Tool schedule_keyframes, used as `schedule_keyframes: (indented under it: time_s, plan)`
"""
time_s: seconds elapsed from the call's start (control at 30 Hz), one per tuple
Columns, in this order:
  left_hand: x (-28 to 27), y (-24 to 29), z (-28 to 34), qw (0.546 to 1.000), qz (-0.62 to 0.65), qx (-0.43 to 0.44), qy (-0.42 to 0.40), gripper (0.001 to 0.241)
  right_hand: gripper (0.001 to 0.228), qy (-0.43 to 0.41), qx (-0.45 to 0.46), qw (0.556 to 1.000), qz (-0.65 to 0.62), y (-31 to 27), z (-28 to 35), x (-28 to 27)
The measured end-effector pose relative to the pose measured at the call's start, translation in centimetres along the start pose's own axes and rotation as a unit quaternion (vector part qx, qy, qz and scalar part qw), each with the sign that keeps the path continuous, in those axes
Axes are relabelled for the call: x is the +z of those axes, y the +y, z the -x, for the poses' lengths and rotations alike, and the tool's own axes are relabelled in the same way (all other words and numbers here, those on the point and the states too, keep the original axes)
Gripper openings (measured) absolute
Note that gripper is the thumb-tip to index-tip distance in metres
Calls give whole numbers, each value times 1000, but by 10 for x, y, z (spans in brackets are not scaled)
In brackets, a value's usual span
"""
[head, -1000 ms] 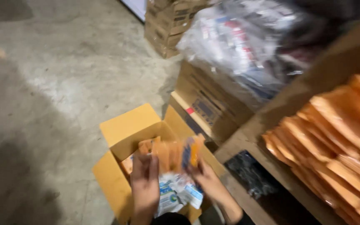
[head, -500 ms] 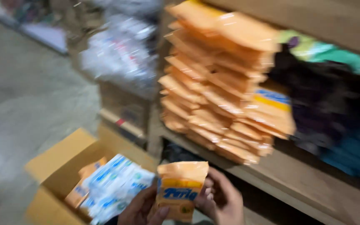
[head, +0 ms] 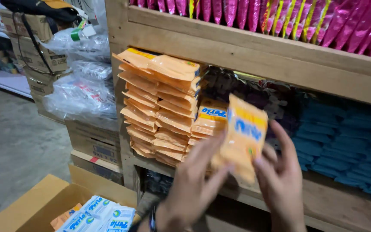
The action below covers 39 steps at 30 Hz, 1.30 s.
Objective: Restocking individual bars of soap from a cardboard box onto a low shelf.
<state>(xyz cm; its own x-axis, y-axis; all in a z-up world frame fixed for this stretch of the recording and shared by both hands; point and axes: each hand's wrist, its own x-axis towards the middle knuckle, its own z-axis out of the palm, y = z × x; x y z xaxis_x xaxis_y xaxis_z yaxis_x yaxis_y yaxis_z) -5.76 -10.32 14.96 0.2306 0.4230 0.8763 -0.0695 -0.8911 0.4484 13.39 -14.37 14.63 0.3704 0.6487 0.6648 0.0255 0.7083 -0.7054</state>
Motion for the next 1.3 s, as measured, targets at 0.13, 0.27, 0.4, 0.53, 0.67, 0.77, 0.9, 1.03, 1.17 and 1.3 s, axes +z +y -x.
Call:
schedule_keyframes:
  time_s: [0.13,0.27,0.4,0.53,0.67,0.77,0.9,1.03,1.17,1.3]
  plan:
    - [-3,-16,-48,998,-44,7,33,44,61,-51,64,996,21,13,-62,2]
    - [-11,-29,-55,979,-197,43,42,30,39,-89,88,950,285,38,-86,4]
    - [-19,-32,-42,947,-309,85,22,25,46,-88,49,908,407,26,-67,25]
    - [-22,-38,-36,936,-327,127,16,23,51,-99,-35,928,356,39,-64,27]
    - [-19,-44,-31,936,-326,131,13,26,52,-73,-14,927,368,41,-66,32]
    - [-20,-37,-33,934,-331,131,11,33,53,-60,-8,922,382,43,-68,31]
    - [-19,-39,-38,930,-348,116,-7,41,54,-53,-16,933,354,43,-63,24]
    - [-18,-42,-39,925,-367,85,-48,44,52,-104,-55,940,319,37,-55,27]
    - [-18,-45,-38,925,-367,83,-54,43,51,-79,-35,932,353,32,-51,40]
    - [-19,-44,-39,927,-362,84,-52,43,51,-80,-33,915,393,37,-47,42]
